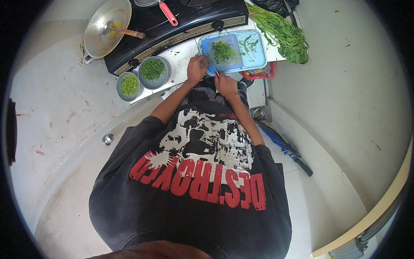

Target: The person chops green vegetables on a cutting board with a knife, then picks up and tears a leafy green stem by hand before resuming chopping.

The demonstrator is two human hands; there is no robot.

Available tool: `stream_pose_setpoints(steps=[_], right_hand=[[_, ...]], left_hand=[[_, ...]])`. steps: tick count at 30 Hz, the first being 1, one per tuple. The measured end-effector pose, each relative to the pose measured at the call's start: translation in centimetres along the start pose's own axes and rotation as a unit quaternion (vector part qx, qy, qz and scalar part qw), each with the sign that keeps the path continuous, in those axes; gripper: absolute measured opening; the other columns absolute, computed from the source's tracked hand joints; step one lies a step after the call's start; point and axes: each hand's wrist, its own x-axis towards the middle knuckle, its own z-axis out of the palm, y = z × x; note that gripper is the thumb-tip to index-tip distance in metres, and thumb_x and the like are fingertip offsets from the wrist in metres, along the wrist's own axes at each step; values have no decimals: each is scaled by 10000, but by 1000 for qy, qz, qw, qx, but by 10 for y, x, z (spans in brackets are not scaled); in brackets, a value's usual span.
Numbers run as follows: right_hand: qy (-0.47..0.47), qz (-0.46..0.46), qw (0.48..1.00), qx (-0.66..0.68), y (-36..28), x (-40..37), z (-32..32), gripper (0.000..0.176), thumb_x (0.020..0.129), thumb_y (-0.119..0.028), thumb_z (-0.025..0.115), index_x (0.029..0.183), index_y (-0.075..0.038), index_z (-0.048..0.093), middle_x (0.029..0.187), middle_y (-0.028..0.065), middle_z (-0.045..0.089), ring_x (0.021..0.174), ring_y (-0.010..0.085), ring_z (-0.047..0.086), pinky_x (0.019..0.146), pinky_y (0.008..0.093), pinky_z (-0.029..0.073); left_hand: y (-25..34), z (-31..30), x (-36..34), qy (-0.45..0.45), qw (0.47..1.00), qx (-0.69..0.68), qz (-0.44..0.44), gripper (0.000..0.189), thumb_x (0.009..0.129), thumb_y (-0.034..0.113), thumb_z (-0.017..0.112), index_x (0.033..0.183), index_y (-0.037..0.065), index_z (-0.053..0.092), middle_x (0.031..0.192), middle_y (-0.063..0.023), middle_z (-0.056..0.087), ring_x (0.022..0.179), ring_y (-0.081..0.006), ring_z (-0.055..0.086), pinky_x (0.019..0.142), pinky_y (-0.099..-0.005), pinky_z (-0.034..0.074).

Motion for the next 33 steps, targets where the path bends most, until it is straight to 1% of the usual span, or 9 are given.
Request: stream_pose_setpoints(steps=[2,6,12,17,20,23,26,29,33], right_hand=[[4,-2,1000,-3,5,-10,0,400,1009,-396,509,1013,-5,592,736,264,688,728,468,696,686,571,554],[-1,13,1000,-7,8,-16,-2,415,1011,-412,508,1015,-5,588,732,267,686,713,466,695,666,567,553],[27,-19,999,1,-2,-10,-2,379,1012,-378,515,1000,-6,583,708,267,676,675,463,688,627,575,552],[34,-8,999,-29,-6,-1,5,362,997,-362,549,978,-3,588,738,251,694,700,452,702,642,549,565],[40,-3,999,-27,-11,5,6,360,995,-363,550,979,-6,592,756,251,700,709,454,704,666,551,571],[40,1,999,-24,-11,12,10,364,995,-369,547,985,-8,593,764,253,702,721,457,705,681,558,570],[31,-3,999,-21,-5,5,9,380,1002,-384,536,986,-9,593,762,258,699,722,459,704,676,560,568],[29,8,999,-11,0,-7,7,383,1010,-384,520,989,-7,585,729,265,686,695,464,694,643,566,557],[39,14,999,-1,1,-11,9,374,1009,-375,523,1000,-6,581,712,264,680,676,463,688,622,571,549]], left_hand=[[3,-4,1,-15,1000,0,-12,94,800,81,689,885,66,725,906,-99,681,858,-340,601,818,-415,491],[-2,-2,-2,-1,1000,11,13,113,802,95,698,903,54,727,890,-115,672,840,-350,606,800,-429,496],[-5,1,-2,6,999,21,38,109,807,104,709,895,40,722,874,-141,655,856,-356,613,793,-445,503],[-5,-1,-3,-7,999,28,43,99,825,93,705,907,39,717,874,-146,644,869,-351,617,797,-440,506],[-4,-7,-4,-17,997,31,64,106,838,83,696,935,44,714,887,-144,641,879,-349,617,807,-440,505],[-4,-10,-6,-34,992,63,104,100,883,125,677,928,45,717,912,-144,653,909,-361,620,823,-442,504],[-5,-8,-9,-22,995,57,81,103,878,121,672,931,46,719,919,-144,655,915,-363,621,828,-444,505],[-2,-8,-7,-35,997,51,43,106,869,122,673,926,43,714,931,-144,654,924,-360,622,834,-445,504],[0,-8,-4,-37,998,32,27,100,843,113,685,911,43,707,917,-144,648,915,-357,618,827,-446,504]])
